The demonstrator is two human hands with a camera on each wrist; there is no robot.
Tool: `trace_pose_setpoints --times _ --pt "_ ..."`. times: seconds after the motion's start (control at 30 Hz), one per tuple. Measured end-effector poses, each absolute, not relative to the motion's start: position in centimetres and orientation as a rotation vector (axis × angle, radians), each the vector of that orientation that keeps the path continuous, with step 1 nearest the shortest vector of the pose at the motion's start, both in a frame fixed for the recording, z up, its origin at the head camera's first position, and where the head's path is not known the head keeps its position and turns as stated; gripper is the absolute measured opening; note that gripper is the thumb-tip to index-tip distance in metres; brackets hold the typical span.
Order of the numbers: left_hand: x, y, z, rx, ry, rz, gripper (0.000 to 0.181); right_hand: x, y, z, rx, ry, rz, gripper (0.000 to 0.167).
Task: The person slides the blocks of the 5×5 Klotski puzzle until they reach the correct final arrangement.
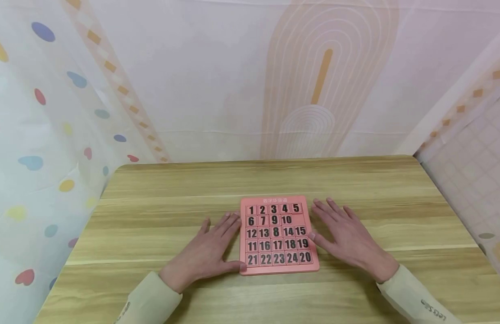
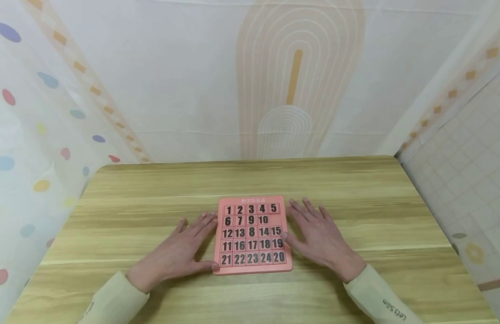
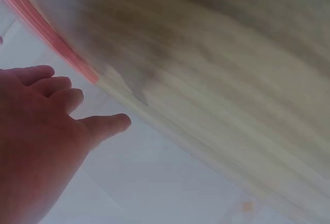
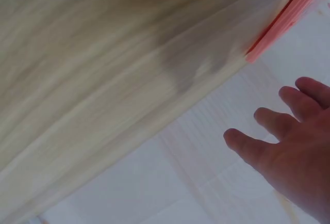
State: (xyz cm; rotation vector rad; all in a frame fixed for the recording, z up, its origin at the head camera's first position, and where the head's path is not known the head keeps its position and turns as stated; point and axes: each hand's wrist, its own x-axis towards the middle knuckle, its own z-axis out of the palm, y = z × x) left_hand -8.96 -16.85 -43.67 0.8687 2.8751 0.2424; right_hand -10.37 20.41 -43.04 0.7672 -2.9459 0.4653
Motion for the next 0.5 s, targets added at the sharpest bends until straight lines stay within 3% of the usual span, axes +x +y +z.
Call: trace_pose_setpoints --times 0.5 --pt "-9.14 -16.72 -43.87 0.882 2.774 0.233 0.122 -10.81 21.03 -43.66 0.841 -2.974 0.496 0.071"
